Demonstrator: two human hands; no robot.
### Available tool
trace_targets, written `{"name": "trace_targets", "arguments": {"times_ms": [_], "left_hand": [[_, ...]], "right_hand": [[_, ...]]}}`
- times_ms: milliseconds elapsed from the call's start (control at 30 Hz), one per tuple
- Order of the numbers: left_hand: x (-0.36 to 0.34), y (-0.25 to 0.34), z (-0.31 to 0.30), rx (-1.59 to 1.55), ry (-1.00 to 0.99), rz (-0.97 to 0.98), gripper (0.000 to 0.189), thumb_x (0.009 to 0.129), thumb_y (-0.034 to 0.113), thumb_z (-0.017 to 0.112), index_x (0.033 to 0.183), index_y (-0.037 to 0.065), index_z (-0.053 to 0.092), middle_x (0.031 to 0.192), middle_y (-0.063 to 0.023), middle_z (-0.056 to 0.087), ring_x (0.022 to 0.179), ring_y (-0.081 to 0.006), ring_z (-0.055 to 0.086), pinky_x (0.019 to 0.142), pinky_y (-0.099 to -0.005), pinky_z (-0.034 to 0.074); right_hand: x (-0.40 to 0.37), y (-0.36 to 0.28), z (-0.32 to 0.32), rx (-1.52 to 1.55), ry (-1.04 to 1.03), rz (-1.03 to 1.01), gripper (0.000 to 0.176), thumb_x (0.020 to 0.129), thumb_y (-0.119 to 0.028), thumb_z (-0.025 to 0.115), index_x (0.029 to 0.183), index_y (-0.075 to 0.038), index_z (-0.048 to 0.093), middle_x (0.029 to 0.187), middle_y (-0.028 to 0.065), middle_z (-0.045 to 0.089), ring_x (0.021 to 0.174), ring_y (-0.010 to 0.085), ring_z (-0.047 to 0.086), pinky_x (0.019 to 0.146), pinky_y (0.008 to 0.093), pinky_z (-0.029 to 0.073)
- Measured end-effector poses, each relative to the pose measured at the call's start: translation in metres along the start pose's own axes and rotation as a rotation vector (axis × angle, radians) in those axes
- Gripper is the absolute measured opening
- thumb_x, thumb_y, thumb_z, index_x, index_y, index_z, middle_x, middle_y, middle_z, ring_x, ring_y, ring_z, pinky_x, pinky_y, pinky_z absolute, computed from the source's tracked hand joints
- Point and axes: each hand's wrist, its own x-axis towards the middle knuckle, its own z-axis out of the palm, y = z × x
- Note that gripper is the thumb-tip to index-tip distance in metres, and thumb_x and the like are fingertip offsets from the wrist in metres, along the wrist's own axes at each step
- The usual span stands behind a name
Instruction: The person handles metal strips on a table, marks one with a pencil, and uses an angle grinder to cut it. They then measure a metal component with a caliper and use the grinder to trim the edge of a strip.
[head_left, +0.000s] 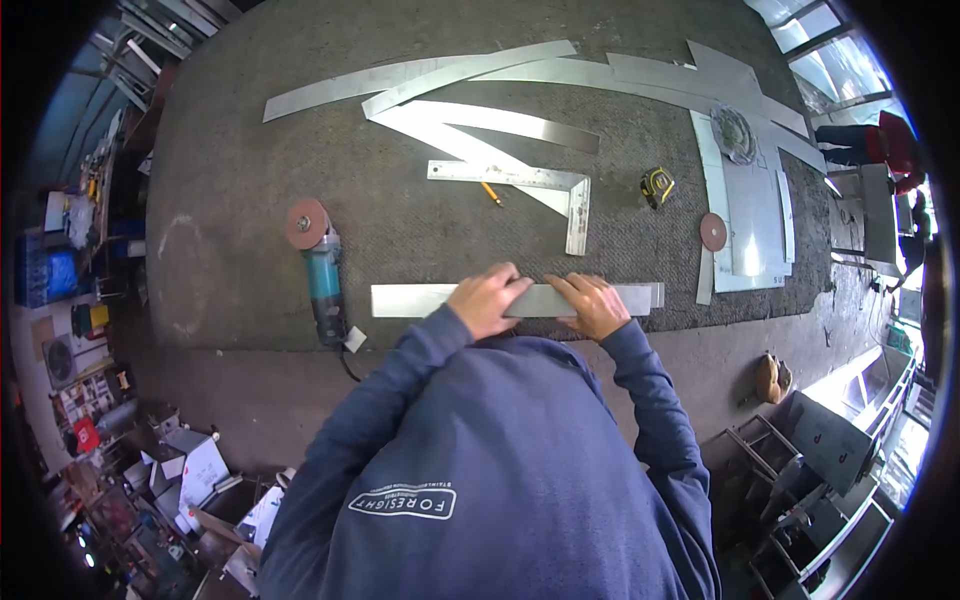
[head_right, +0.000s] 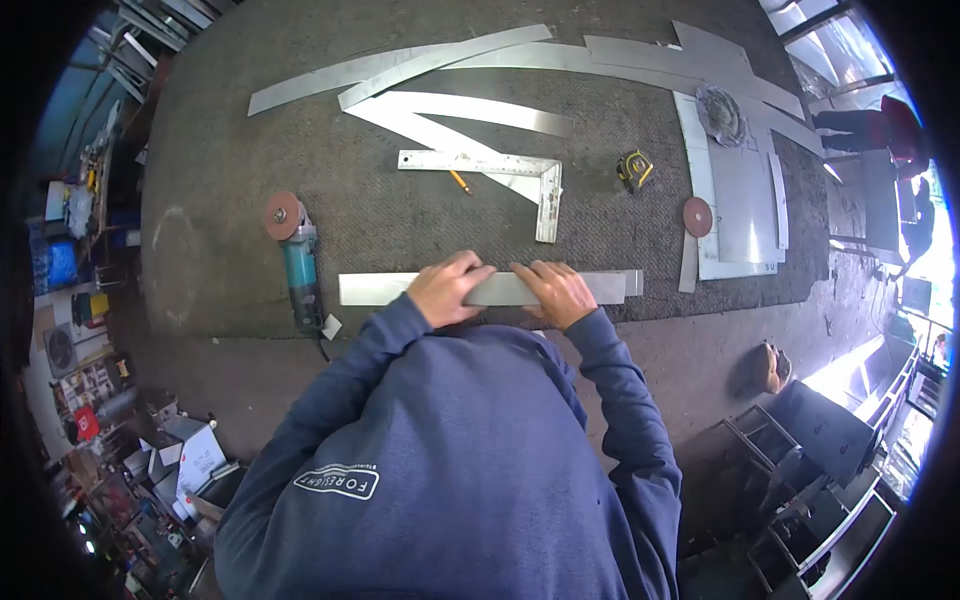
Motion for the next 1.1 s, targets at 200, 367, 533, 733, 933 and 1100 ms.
{"name": "trace_targets", "arguments": {"times_ms": [200, 367, 533, 733, 933, 1100], "left_hand": [[0.005, 0.02, 0.032, 0.033, 0.107, 0.088, 0.073, 0.067, 0.032, 0.084, 0.13, 0.005, 0.057, 0.125, -0.0125, 0.053, 0.12, -0.0323, 0.052, 0.1, -0.0438, 0.047], [-0.021, -0.027, 0.073, 0.284, 0.173, 0.085, 0.077, 0.073, 0.048, 0.077, 0.133, 0.004, 0.054, 0.141, -0.0148, 0.044, 0.133, -0.0328, 0.04, 0.109, -0.0496, 0.035], [-0.019, -0.03, 0.082, 0.306, 0.085, 0.041, 0.068, 0.075, 0.04, 0.077, 0.129, 0.005, 0.057, 0.125, -0.0126, 0.052, 0.116, -0.0308, 0.05, 0.097, -0.0441, 0.045], [-0.007, -0.019, 0.068, 0.412, 0.055, 0.174, 0.06, 0.075, 0.033, 0.077, 0.123, 0.002, 0.06, 0.101, -0.0108, 0.054, 0.102, -0.0285, 0.055, 0.083, -0.0389, 0.053], [0.002, -0.018, 0.047, 0.157, -0.086, -0.005, 0.043, 0.08, 0.027, 0.075, 0.118, 0.006, 0.068, 0.104, -0.0119, 0.061, 0.099, -0.0306, 0.061, 0.084, -0.042, 0.052], [0.019, -0.031, 0.034, 0.01, -0.255, -0.09, 0.042, 0.083, 0.027, 0.075, 0.118, 0.005, 0.069, 0.108, -0.0149, 0.065, 0.101, -0.0332, 0.064, 0.091, -0.0386, 0.05]], "right_hand": [[-0.032, 0.02, 0.004, 0.041, -0.1, 0.099, 0.087, 0.067, -0.026, 0.083, 0.145, -0.018, 0.045, 0.121, 0.011, 0.058, 0.115, 0.0297, 0.056, 0.099, 0.0419, 0.046], [-0.043, 0.048, 0.069, -0.173, 0.104, 0.088, 0.086, 0.079, -0.061, 0.065, 0.148, -0.016, 0.04, 0.155, 0.0111, 0.032, 0.145, 0.0313, 0.026, 0.119, 0.0494, 0.021], [-0.045, 0.061, 0.062, -0.06, 0.183, -0.025, 0.071, 0.081, -0.049, 0.069, 0.139, -0.012, 0.05, 0.136, 0.0099, 0.048, 0.128, 0.0302, 0.045, 0.113, 0.0483, 0.032], [-0.045, 0.071, 0.052, -0.06, 0.267, -0.124, 0.053, 0.081, -0.04, 0.07, 0.122, -0.006, 0.062, 0.114, 0.0075, 0.061, 0.105, 0.026, 0.06, 0.093, 0.0388, 0.049], [-0.039, 0.079, 0.042, 0.209, 0.175, -0.032, 0.044, 0.076, -0.045, 0.075, 0.099, -0.008, 0.073, 0.099, 0.0102, 0.07, 0.095, 0.0285, 0.067, 0.079, 0.0402, 0.054], [-0.023, 0.082, 0.035, 0.262, 0.033, 0.133, 0.049, 0.07, -0.05, 0.078, 0.097, -0.01, 0.075, 0.095, 0.0109, 0.072, 0.091, 0.0301, 0.069, 0.076, 0.0418, 0.055]]}}
